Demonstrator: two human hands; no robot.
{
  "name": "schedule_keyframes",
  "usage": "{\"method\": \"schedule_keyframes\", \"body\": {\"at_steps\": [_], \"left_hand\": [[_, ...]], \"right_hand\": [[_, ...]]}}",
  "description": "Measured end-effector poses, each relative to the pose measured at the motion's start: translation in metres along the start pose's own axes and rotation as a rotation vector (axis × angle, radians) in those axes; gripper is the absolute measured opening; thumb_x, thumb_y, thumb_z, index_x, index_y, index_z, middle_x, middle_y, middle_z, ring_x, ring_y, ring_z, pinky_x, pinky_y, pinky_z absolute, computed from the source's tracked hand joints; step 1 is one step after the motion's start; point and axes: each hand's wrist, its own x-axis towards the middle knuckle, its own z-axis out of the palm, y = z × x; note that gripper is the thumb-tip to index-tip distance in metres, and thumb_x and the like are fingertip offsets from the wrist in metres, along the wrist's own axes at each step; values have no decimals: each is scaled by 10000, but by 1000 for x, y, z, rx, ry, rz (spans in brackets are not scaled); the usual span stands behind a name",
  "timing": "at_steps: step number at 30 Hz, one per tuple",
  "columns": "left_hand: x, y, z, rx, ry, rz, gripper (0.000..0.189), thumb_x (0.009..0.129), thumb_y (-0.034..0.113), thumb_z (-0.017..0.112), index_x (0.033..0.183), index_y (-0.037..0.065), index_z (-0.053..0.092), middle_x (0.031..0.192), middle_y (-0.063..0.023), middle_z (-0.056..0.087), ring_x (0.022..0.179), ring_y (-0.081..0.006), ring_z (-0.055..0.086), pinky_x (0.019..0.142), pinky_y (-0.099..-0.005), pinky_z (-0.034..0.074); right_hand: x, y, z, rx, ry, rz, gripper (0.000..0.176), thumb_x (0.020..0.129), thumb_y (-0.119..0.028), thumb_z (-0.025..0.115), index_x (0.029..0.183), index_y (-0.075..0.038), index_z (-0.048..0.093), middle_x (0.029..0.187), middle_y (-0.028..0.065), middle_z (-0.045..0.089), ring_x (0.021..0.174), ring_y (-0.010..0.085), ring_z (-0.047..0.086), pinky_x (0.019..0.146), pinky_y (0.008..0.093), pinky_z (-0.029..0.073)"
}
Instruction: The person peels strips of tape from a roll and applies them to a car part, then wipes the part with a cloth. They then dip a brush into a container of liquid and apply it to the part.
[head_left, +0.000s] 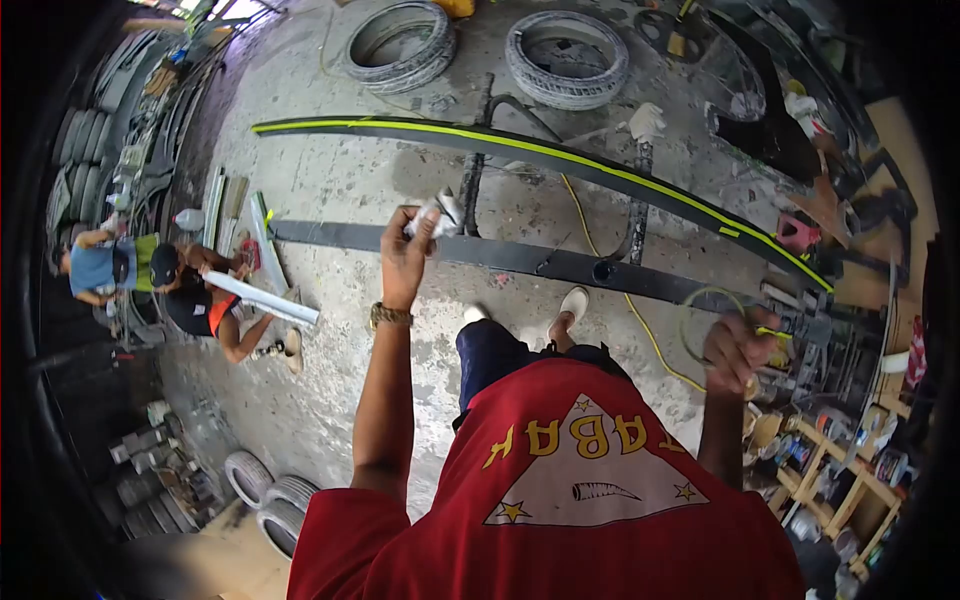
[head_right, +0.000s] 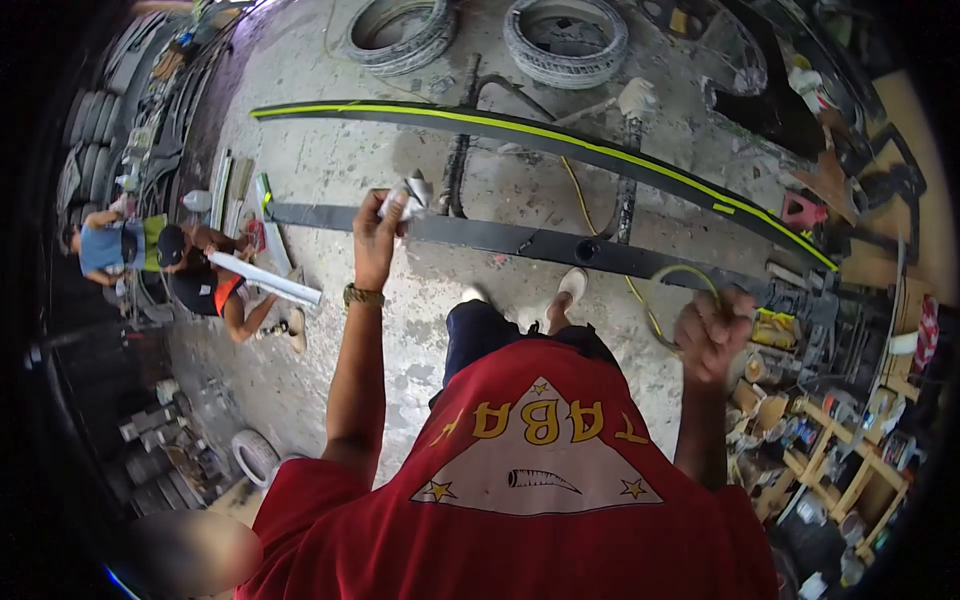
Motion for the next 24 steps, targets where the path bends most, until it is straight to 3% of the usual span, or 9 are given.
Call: {"method": "schedule_keyframes", "body": {"at_steps": [2, 3, 6, 9, 12, 15, 19, 21, 24], "left_hand": [[46, -31, -1, 144, -47, 65, 250, 967, 239, 764, 963, 11, 661, 716, -17, 600, 621, -84, 536, 565, -261, 422], [70, -54, 0, 288, -34, 330, 260, 952, 226, 774, 947, -12, 670, 835, -82, 655, 674, -142, 590, 587, -290, 454], [113, -77, 17, 242, -96, 277, 168, 932, 117, 777, 911, -22, 684, 918, -122, 656, 728, -188, 627, 636, -314, 500], [141, -110, 37, 83, -154, 333, 219, 934, 161, 783, 985, -20, 671, 905, -122, 645, 756, -222, 653, 657, -333, 522], [169, -178, 40, 458, -292, 738, 214, 836, 103, 828, 947, 50, 652, 884, -140, 634, 865, -388, 614, 888, -492, 490], [164, -186, 40, 446, -398, 398, 295, 778, 95, 857, 961, 71, 627, 933, -132, 633, 968, -382, 578, 847, -471, 498], [169, -184, 34, 459, -442, 404, 263, 802, 154, 847, 952, 78, 644, 1011, -133, 615, 1019, -390, 566, 832, -468, 497], [165, -173, 36, 781, -273, 460, 250, 836, 245, 828, 922, 77, 664, 1065, -138, 600, 995, -393, 583, 792, -464, 508], [179, -171, 43, 660, -300, 417, 267, 849, 310, 814, 881, 83, 677, 1073, -135, 606, 1008, -387, 597, 834, -541, 477]], "right_hand": [[8, -10, 21, -320, -56, -37, 312, 1075, -271, 562, 1352, -150, 639, 1107, 134, 713, 725, 205, 641, 598, 307, 560], [3, -12, 18, -340, -35, -74, 312, 1075, -271, 562, 1352, -150, 639, 1107, 134, 713, 725, 205, 641, 598, 307, 560], [-19, -3, 29, -1024, 667, -126, 302, 1033, -112, 603, 1325, -49, 649, 1288, 181, 696, 840, 191, 701, 576, 245, 501], [-16, 43, 3, -1456, 1014, 17, 371, 1002, -156, 663, 1338, -1, 632, 1279, 154, 704, 922, 159, 696, 617, 242, 503], [-56, 95, -62, -1394, 1242, -17, 490, 950, -224, 730, 1370, 0, 617, 1248, 86, 715, 960, 134, 673, 666, 259, 498], [-70, 142, -86, -1277, 1404, -31, 553, 925, -259, 755, 1394, -9, 603, 1208, 46, 716, 946, 132, 666, 699, 272, 498], [-65, 175, -97, -1136, 1444, -61, 620, 907, -301, 772, 1424, -19, 578, 1171, 21, 710, 924, 126, 654, 725, 281, 494], [-61, 184, -98, -1111, 1443, -75, 622, 901, -297, 780, 1423, -26, 579, 1174, 35, 713, 923, 120, 651, 718, 273, 491], [-57, 191, -106, -1142, 1469, -54, 617, 879, -285, 807, 1411, -52, 596, 1194, 37, 705, 885, 95, 634, 698, 253, 480]]}}
